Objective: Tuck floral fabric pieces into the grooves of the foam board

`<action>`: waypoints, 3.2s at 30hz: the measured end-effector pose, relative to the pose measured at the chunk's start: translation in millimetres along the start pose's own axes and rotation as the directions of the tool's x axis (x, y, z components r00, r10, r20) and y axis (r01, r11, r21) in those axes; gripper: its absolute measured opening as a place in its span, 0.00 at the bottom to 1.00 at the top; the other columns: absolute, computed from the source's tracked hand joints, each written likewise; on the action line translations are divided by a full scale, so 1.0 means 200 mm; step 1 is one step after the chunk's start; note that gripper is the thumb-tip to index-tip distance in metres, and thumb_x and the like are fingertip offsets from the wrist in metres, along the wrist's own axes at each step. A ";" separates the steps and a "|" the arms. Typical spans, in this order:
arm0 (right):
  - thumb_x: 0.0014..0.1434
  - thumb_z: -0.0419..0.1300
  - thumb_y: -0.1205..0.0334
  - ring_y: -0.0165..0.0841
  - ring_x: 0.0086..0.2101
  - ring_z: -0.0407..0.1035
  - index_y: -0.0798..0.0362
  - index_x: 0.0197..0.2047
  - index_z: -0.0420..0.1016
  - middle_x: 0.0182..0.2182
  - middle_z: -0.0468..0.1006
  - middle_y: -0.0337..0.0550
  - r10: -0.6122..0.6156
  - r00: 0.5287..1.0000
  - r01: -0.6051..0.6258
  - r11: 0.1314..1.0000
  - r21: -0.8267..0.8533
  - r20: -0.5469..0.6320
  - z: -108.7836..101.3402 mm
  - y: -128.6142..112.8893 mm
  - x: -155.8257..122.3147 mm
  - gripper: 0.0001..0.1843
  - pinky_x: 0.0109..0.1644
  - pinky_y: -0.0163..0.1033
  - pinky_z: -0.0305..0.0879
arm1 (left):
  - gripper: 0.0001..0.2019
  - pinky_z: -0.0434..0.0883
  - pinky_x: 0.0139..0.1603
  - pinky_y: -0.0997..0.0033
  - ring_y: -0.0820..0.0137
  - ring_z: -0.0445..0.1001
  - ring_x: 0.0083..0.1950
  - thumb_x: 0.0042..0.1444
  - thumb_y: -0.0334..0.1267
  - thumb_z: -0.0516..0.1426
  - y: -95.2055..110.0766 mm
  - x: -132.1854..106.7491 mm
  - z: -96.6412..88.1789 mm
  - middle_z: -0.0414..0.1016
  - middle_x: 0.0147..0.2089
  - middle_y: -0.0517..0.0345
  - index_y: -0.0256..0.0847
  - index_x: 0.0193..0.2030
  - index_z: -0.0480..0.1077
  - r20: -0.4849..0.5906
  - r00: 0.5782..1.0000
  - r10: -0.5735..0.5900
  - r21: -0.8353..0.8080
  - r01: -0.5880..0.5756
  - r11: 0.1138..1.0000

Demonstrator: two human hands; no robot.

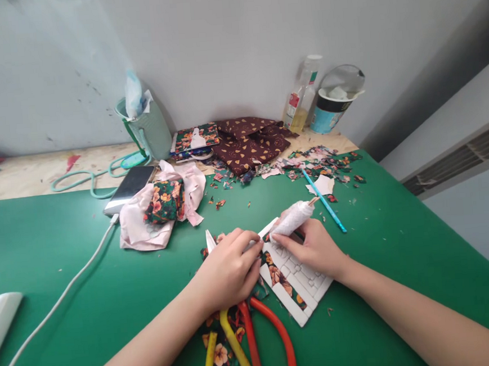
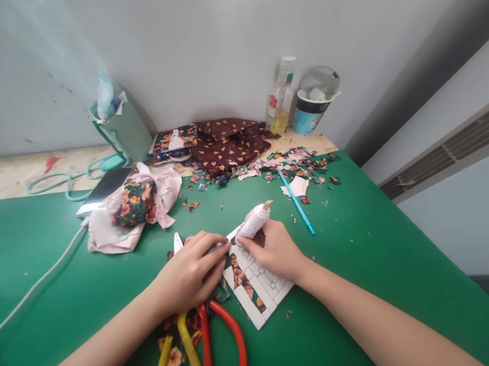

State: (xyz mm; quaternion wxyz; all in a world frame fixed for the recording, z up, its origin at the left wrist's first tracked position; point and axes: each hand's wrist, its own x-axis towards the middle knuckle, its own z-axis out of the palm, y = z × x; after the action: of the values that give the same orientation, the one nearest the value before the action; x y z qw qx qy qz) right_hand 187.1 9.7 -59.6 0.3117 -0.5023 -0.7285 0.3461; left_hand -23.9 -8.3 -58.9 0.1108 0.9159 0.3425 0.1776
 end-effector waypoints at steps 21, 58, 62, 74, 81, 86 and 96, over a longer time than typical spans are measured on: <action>0.54 0.62 0.54 0.38 0.34 0.72 0.51 0.37 0.65 0.29 0.74 0.43 0.118 0.991 -0.097 0.965 0.244 -0.070 0.03 0.05 -0.01 0.13 0.36 0.41 0.69 | 0.13 0.69 0.43 0.58 0.61 0.66 0.43 0.62 0.30 0.49 0.01 0.01 -0.01 0.71 0.47 0.44 0.30 0.48 0.70 -0.040 0.999 0.025 0.030 -0.024 0.999; 0.52 0.65 0.52 0.38 0.33 0.75 0.51 0.39 0.64 0.31 0.77 0.43 0.197 0.976 -0.152 0.922 0.356 -0.095 0.00 0.08 0.01 0.18 0.36 0.42 0.72 | 0.13 0.68 0.46 0.56 0.60 0.69 0.44 0.62 0.32 0.48 0.00 0.02 -0.02 0.73 0.47 0.46 0.32 0.48 0.70 0.002 0.999 0.036 0.092 -0.036 0.995; 0.51 0.65 0.53 0.38 0.32 0.74 0.51 0.39 0.64 0.31 0.77 0.42 0.201 0.975 -0.154 0.920 0.360 -0.097 0.00 0.08 0.00 0.18 0.35 0.41 0.72 | 0.14 0.66 0.50 0.55 0.60 0.70 0.46 0.62 0.32 0.48 -0.01 0.02 -0.02 0.74 0.48 0.48 0.33 0.50 0.70 -0.005 0.999 0.047 0.113 -0.046 0.992; 0.50 0.66 0.52 0.38 0.34 0.74 0.51 0.39 0.65 0.33 0.77 0.44 0.190 0.966 -0.116 0.926 0.358 -0.177 0.01 0.08 0.02 0.18 0.39 0.43 0.72 | 0.16 0.64 0.54 0.55 0.59 0.66 0.52 0.63 0.33 0.48 -0.03 0.04 -0.03 0.72 0.54 0.50 0.32 0.55 0.67 0.053 0.998 0.039 0.115 -0.045 0.992; 0.45 0.68 0.52 0.38 0.32 0.75 0.51 0.37 0.65 0.30 0.78 0.43 0.259 0.940 -0.138 0.885 0.445 -0.223 0.00 0.08 0.05 0.21 0.35 0.42 0.73 | 0.16 0.62 0.56 0.55 0.59 0.66 0.53 0.65 0.34 0.45 -0.04 0.10 -0.06 0.74 0.53 0.52 0.34 0.53 0.69 0.068 0.997 0.022 0.177 -0.033 0.984; 0.47 0.68 0.53 0.38 0.33 0.75 0.51 0.38 0.65 0.32 0.79 0.44 0.237 0.945 -0.130 0.905 0.405 -0.225 0.00 0.10 0.05 0.20 0.37 0.43 0.73 | 0.16 0.65 0.53 0.58 0.59 0.68 0.51 0.63 0.32 0.46 0.02 0.12 -0.03 0.74 0.50 0.47 0.30 0.50 0.70 0.062 0.997 -0.034 0.201 0.021 0.979; 0.49 0.66 0.52 0.39 0.33 0.76 0.51 0.37 0.66 0.32 0.79 0.44 0.230 0.946 -0.129 0.914 0.384 -0.230 0.00 0.12 0.05 0.18 0.38 0.43 0.72 | 0.31 0.48 0.63 0.41 0.46 0.57 0.62 0.52 0.41 0.52 0.21 0.00 -0.01 0.61 0.63 0.37 0.29 0.61 0.58 -0.001 0.989 -0.145 0.150 0.144 0.978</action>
State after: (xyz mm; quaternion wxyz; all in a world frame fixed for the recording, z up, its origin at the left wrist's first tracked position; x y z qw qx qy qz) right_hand 195.9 24.6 -77.6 0.4623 -0.5436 -0.5526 0.4306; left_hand 1.6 -39.3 -43.7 0.0561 0.8953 0.4199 0.1381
